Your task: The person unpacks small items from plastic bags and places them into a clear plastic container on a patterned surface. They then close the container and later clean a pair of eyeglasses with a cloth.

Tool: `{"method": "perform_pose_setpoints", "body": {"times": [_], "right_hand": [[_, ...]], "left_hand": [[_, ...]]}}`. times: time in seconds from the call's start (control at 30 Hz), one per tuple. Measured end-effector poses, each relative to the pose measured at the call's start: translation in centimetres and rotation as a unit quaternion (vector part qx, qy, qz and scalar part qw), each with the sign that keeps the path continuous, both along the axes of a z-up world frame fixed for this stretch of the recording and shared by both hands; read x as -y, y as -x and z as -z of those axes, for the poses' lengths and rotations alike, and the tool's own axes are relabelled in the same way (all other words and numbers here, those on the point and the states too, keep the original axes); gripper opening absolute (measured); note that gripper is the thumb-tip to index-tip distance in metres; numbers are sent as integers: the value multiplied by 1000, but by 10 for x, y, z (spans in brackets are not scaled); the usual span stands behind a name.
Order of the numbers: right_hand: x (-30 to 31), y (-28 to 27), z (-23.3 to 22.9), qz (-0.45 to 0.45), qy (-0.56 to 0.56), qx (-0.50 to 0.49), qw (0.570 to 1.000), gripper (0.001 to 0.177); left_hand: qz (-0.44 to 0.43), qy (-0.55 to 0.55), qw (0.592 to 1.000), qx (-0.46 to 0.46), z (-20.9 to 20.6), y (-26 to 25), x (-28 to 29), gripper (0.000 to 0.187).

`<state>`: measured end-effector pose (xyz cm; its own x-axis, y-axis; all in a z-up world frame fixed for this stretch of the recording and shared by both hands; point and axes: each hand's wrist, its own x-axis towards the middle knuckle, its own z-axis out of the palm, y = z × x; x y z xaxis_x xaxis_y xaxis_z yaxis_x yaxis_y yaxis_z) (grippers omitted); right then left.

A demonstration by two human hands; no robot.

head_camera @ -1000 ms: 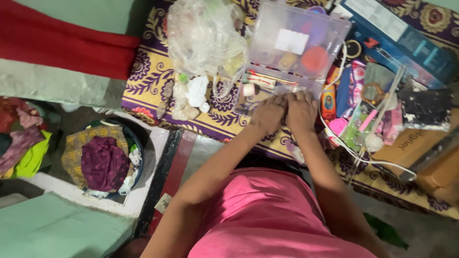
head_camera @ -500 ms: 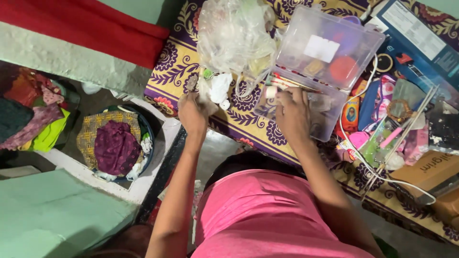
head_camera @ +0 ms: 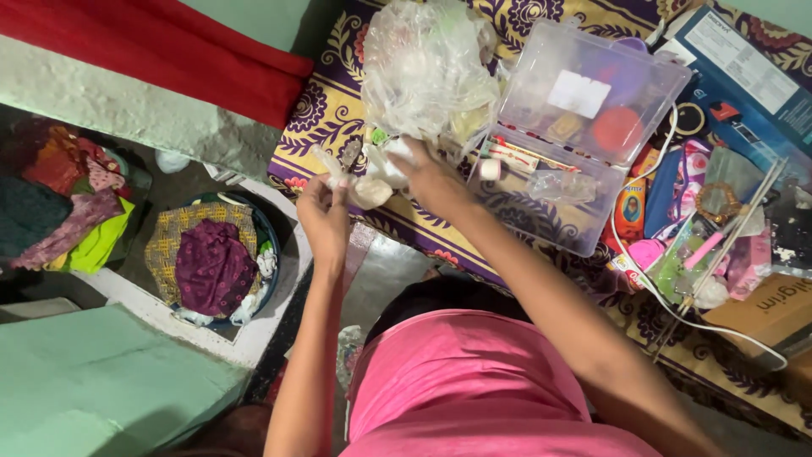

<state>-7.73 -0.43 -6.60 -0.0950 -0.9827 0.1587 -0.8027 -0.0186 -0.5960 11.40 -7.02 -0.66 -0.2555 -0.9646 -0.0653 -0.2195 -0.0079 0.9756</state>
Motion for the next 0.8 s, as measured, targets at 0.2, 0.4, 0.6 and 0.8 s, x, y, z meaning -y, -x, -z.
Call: {"method": "perform_pose_setpoints", "body": {"times": [0.2,0.4,0.6,0.8], "right_hand": [[15,-3,31,48,-34,73,996,46],[-9,25,10,137,-25,239,961,30],[-55,47,-21,157,19,457,875,25],[-159,90,-47,283,77,406,866,26]], "left_hand": [[-20,12,1000,15,1,-20,4,14],[11,23,1000,7,2,-17,13,14],[42,8,999,-12,-9,6,14,12],[170,60,983,-26,-5,61,-15,8]]}}
